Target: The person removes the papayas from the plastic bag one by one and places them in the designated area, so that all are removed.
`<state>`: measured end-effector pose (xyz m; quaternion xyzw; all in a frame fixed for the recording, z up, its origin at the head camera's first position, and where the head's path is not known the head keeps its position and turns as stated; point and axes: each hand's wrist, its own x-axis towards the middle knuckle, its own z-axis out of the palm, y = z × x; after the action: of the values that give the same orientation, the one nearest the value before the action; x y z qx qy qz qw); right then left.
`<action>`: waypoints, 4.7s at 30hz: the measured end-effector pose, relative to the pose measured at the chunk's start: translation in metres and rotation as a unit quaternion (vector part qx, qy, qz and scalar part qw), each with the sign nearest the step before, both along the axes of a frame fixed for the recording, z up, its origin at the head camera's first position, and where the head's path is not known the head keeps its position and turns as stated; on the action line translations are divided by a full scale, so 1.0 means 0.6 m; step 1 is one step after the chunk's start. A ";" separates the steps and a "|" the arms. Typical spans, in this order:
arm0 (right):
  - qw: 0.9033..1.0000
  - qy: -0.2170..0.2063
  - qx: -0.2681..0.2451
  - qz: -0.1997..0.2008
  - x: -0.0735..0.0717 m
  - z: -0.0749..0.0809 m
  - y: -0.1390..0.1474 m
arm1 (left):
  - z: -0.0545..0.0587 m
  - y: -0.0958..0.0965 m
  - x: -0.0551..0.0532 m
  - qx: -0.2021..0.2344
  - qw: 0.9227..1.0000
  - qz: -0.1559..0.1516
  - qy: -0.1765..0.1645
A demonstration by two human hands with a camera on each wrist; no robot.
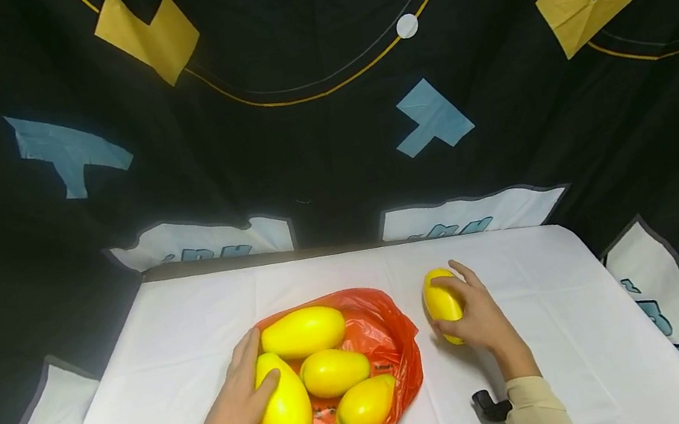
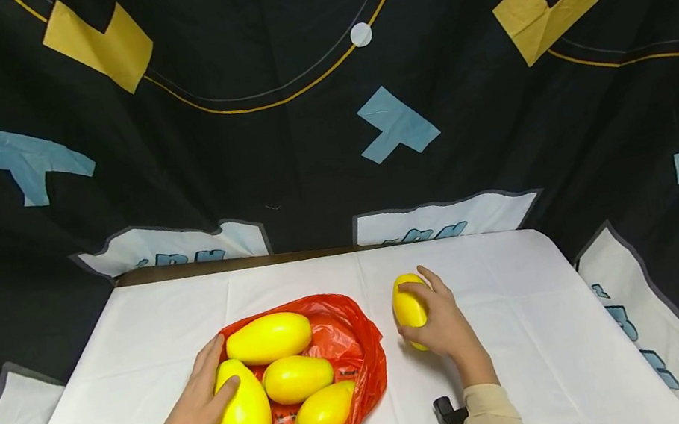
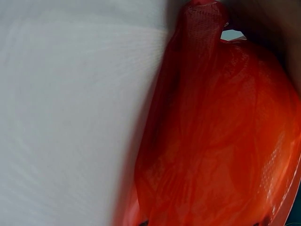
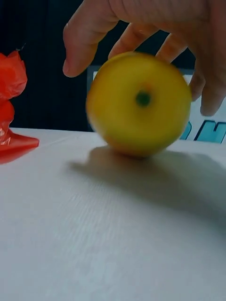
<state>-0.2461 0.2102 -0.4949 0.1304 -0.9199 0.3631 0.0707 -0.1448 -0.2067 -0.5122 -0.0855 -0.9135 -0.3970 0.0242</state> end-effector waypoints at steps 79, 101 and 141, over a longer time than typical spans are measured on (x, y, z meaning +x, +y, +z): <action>0.918 -0.058 0.073 0.386 0.048 0.079 -0.249 | 0.002 0.002 0.005 -0.001 1.000 0.010 -0.002; 0.892 -0.088 0.119 0.427 0.054 0.041 -0.251 | 0.002 0.003 0.002 -0.005 1.000 0.007 -0.005; 0.944 -0.017 0.015 0.329 0.045 0.118 -0.178 | 0.001 0.006 0.000 -0.004 1.000 0.006 -0.005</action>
<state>-0.2192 0.1033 -0.4243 0.4211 -0.8318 0.3547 -0.0704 -0.1445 -0.2029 -0.5118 -0.0783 -0.9158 -0.3933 0.0218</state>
